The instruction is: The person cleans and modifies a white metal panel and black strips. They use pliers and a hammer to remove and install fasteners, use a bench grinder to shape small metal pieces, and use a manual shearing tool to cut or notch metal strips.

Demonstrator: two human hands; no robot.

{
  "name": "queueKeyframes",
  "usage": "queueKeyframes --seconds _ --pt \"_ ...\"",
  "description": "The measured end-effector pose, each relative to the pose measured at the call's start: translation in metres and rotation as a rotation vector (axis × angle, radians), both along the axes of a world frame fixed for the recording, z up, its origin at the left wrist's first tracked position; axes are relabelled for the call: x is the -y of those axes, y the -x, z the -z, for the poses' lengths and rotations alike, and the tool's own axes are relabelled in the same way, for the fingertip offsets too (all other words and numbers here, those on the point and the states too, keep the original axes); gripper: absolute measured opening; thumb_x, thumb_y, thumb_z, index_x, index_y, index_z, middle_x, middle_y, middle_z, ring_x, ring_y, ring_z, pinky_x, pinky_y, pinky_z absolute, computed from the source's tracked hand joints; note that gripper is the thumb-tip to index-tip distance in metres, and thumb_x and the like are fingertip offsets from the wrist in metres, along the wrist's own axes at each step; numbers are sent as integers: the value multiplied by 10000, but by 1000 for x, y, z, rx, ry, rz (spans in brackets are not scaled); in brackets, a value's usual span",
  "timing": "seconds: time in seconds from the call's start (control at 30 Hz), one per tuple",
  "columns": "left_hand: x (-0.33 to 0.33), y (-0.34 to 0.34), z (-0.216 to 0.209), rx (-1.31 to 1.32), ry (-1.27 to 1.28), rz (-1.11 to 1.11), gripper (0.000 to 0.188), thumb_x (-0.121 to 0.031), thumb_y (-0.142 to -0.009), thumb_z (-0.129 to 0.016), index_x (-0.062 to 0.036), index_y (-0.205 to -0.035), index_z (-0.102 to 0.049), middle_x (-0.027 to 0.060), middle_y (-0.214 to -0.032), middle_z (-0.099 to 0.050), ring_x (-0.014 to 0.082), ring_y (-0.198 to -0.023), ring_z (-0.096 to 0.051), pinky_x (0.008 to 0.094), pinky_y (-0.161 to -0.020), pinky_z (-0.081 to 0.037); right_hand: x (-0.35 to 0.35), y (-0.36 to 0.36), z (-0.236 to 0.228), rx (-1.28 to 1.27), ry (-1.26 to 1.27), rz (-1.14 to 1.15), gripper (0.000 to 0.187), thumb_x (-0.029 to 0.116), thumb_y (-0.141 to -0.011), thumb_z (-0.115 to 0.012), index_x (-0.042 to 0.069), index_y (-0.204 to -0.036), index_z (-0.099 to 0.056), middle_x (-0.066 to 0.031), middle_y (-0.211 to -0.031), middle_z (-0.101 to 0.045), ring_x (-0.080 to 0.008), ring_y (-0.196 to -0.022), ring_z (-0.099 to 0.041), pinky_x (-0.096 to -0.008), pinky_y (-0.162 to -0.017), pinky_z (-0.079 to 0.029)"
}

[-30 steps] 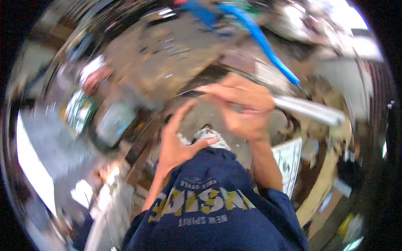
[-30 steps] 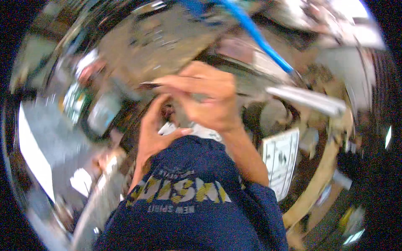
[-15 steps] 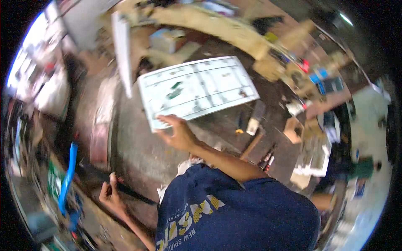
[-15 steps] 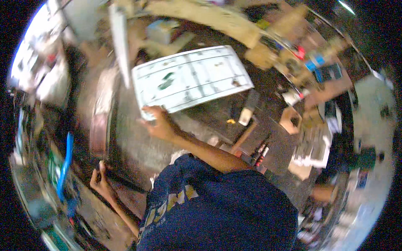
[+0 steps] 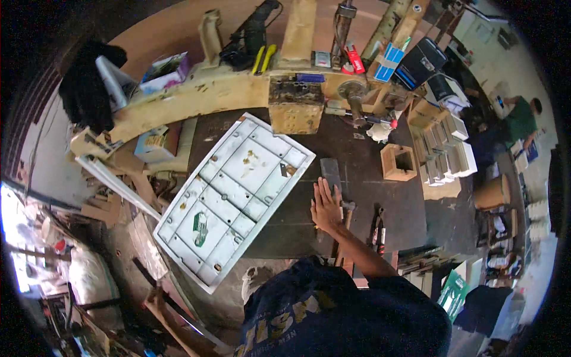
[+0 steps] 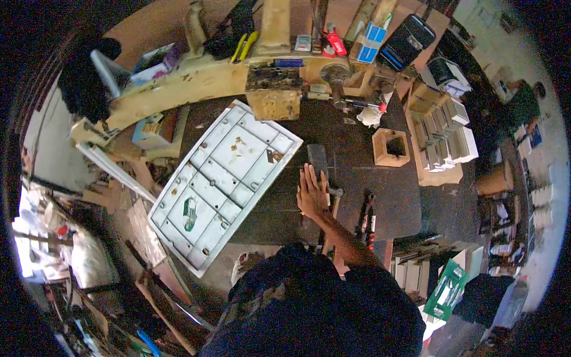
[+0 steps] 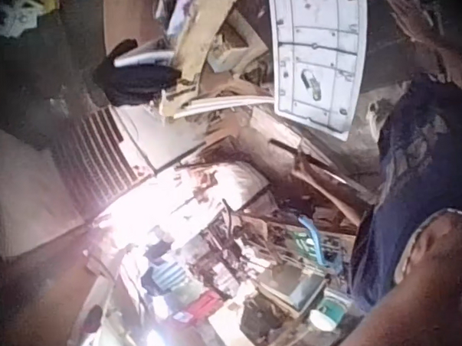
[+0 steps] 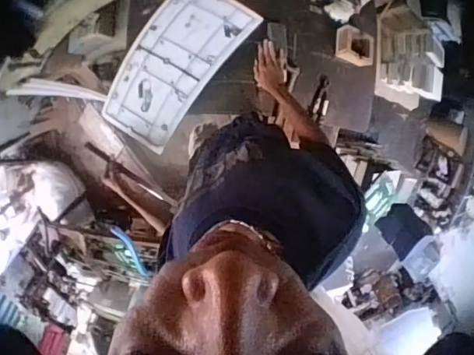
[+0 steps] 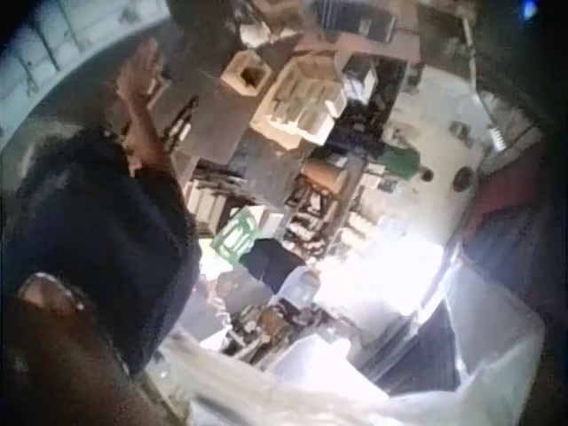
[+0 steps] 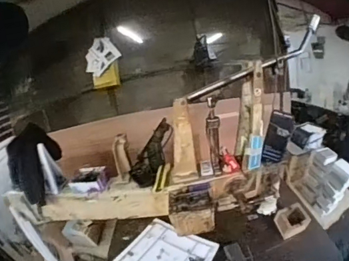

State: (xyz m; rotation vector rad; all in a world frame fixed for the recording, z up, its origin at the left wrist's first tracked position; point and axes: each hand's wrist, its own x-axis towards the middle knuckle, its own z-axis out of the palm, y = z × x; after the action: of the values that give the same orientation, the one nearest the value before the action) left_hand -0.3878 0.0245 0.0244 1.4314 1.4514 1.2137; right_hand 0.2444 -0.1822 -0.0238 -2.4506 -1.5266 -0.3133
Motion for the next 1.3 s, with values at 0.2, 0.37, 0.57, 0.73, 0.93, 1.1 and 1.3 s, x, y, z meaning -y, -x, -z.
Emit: queueKeyframes --seconds 0.2,0.37,0.57,0.73,0.93,1.1,1.3 --pt "-33 -91 30 -361 531 185 278 -244 -916 -661 1 -784 -659 20 -676 -599 126 -564 -516 297 -513 -427 32 -75 9 120 166 173 626 125 -932 -510 -26 -1494 -279 -243 -1539 -267 -366 -1466 -207 -543 -1191 -109" --pt "-67 -143 26 -385 547 324 273 -256 -915 -667 -10 -796 -670 18 -678 -598 120 -583 -526 299 -526 -435 -42 -96 -37 -270 -230 142 675 274 -943 -546 -28 -1481 -271 -289 -1482 -330 -425 -1384 -330 -551 -1124 -276" --pt "-149 -213 9 -457 405 522 268 -272 -913 -674 -24 -810 -684 15 -679 -596 112 -606 -537 300 -543 -445 -95 -84 -26 -603 -115 195 843 526 -960 -490 -55 -1493 -192 -303 -1442 -372 -452 -1338 -376 -524 -1130 -289" --pt "-222 -238 -10 -536 158 541 265 -284 -911 -680 -35 -822 -695 13 -680 -595 106 -626 -547 302 -556 -453 -71 -21 -36 -541 -79 325 920 614 -917 -512 -95 -1442 -249 -313 -1354 -426 -475 -1241 -433 -519 -1093 -338" --pt "-322 -261 4 -1015 -128 592 262 -299 -909 -687 -49 -836 -708 11 -681 -593 99 -649 -559 303 -572 -463 13 69 -38 -481 -30 430 680 442 -856 -710 -93 -1192 -458 -257 -1142 -536 -407 -1116 -513 -496 -978 -424" --pt "-349 -209 16 -1444 -333 654 260 -312 -907 -693 -60 -848 -720 9 -682 -592 92 -668 -569 305 -586 -472 18 85 -43 -531 -43 403 418 257 -908 -682 -8 -1190 -523 -217 -1144 -577 -346 -1050 -581 -442 -864 -487" --pt "-168 -232 -85 -29 463 527 252 -174 -849 -724 -27 -1053 -700 30 -840 -687 119 -726 -619 283 -709 -504 -89 62 -87 -599 -114 43 287 187 -903 -670 47 -1146 -608 -170 -1108 -636 -368 -1061 -556 -456 -928 -440"
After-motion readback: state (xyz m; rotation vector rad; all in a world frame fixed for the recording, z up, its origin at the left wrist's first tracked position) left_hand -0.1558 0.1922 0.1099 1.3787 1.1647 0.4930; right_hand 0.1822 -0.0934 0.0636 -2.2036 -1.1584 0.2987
